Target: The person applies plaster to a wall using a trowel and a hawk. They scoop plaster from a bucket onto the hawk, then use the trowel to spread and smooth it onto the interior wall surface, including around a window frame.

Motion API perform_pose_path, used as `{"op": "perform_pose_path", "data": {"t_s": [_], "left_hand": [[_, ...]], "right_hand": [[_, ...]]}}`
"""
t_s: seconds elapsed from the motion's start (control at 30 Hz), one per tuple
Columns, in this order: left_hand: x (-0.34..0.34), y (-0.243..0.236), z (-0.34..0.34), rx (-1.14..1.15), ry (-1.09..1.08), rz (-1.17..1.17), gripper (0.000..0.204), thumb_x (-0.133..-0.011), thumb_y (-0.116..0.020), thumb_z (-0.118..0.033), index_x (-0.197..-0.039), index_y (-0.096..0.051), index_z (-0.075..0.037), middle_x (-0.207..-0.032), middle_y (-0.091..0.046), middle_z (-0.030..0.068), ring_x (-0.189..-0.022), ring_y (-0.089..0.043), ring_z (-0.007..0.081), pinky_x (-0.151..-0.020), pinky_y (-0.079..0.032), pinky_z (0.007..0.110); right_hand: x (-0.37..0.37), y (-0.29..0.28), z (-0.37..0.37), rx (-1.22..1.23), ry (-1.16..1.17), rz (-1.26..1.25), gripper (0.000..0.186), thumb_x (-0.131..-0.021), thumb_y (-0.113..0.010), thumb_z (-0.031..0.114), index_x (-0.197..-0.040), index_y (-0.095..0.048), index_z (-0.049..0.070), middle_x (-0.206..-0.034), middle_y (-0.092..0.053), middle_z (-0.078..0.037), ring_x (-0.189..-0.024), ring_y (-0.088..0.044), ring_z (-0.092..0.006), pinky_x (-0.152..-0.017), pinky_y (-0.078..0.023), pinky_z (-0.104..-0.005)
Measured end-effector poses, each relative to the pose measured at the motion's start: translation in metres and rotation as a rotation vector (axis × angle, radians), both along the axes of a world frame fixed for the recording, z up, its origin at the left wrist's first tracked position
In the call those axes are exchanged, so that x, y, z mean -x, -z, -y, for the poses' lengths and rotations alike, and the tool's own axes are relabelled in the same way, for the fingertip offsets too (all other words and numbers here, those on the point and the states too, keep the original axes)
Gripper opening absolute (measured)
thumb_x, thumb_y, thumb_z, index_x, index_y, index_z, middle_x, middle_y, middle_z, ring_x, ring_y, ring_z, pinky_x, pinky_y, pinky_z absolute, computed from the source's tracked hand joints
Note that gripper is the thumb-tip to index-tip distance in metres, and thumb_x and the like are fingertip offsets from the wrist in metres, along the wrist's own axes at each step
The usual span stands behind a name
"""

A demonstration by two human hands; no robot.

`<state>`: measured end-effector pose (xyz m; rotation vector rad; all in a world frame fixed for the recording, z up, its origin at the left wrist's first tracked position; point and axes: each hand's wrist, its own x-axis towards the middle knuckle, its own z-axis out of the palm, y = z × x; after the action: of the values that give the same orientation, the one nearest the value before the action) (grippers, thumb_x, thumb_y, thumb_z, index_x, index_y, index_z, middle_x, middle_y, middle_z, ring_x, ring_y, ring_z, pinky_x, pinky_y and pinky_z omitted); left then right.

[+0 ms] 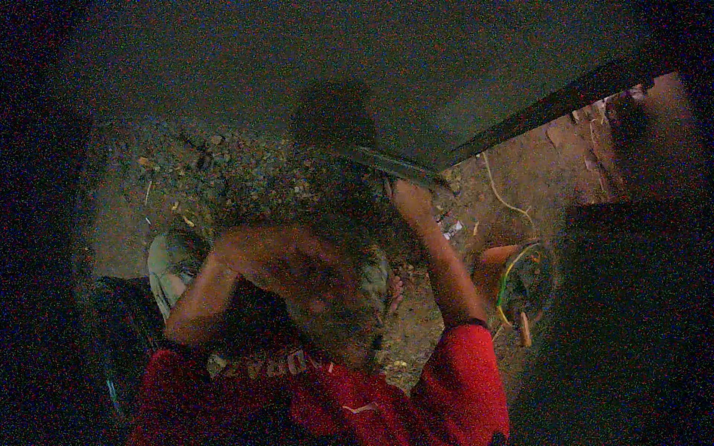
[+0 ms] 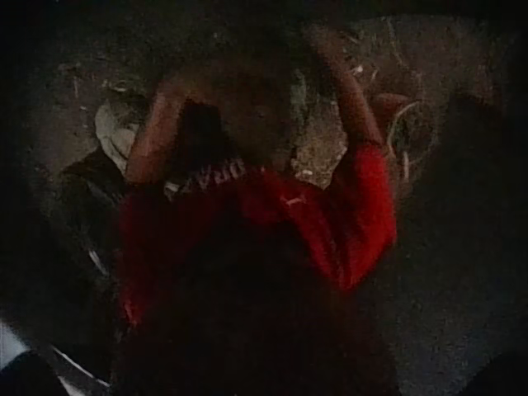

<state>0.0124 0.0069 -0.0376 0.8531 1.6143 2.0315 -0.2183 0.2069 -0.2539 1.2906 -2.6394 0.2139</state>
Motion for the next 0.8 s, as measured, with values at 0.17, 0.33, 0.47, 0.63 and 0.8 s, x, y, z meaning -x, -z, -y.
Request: {"op": "perform_pose_path", "data": {"t_s": [0.17, 0.33, 0.47, 0.63, 0.8], "left_hand": [[0.007, -0.007, -0.003, 0.017, -0.052, 0.051, 0.029, -0.087, -0.074, -0.027, -0.108, -0.068, -0.007, -0.095, -0.07, 0.0009, -0.086, -0.061, 0.0095, -0.071, -0.049, 0.027], [0.003, 0.011, 0.0, -0.037, -0.086, -0.046, 0.03, -0.088, -0.073, -0.027, -0.108, -0.067, -0.006, -0.095, -0.069, 0.0024, -0.086, -0.062, 0.0116, -0.071, -0.05, 0.028], [-0.003, 0.017, 0.0, -0.158, -0.103, -0.056, 0.03, -0.088, -0.073, -0.028, -0.105, -0.067, -0.005, -0.094, -0.069, 0.0038, -0.084, -0.062, 0.0133, -0.07, -0.05, 0.03], [0.003, 0.01, -0.012, -0.02, -0.144, -0.242, 0.028, -0.087, -0.074, -0.028, -0.098, -0.066, -0.004, -0.089, -0.069, 0.0068, -0.081, -0.064, 0.0141, -0.068, -0.049, 0.031], [-0.001, -0.004, -0.009, 0.108, -0.112, -0.177, 0.027, -0.087, -0.074, -0.029, -0.093, -0.065, -0.005, -0.081, -0.067, 0.0062, -0.074, -0.063, 0.0176, -0.064, -0.049, 0.032]], "right_hand": [[0.032, 0.016, 0.023, -0.274, 0.14, 0.323, 0.045, -0.094, -0.055, 0.042, -0.085, -0.07, 0.0, -0.085, -0.069, -0.023, -0.084, -0.067, -0.0449, -0.078, -0.054, -0.0511], [0.053, -0.082, 0.004, -0.086, 0.131, 0.164, 0.054, -0.094, -0.055, 0.048, -0.079, -0.069, -0.002, -0.069, -0.066, -0.022, -0.071, -0.068, -0.0415, -0.069, -0.053, -0.0501], [0.038, -0.171, -0.015, 0.19, 0.427, 0.245, 0.062, -0.095, -0.053, 0.052, -0.077, -0.066, -0.006, -0.065, -0.065, -0.023, -0.07, -0.067, -0.043, -0.067, -0.052, -0.049], [-0.005, -0.089, 0.0, 0.002, 0.179, 0.231, 0.057, -0.096, -0.052, 0.051, -0.091, -0.068, -0.004, -0.081, -0.066, -0.027, -0.079, -0.066, -0.0453, -0.071, -0.051, -0.0518], [0.005, 0.048, 0.019, -0.201, 0.043, 0.259, 0.044, -0.095, -0.054, 0.043, -0.095, -0.069, 0.002, -0.089, -0.068, -0.026, -0.086, -0.066, -0.0452, -0.077, -0.052, -0.0536]]}}
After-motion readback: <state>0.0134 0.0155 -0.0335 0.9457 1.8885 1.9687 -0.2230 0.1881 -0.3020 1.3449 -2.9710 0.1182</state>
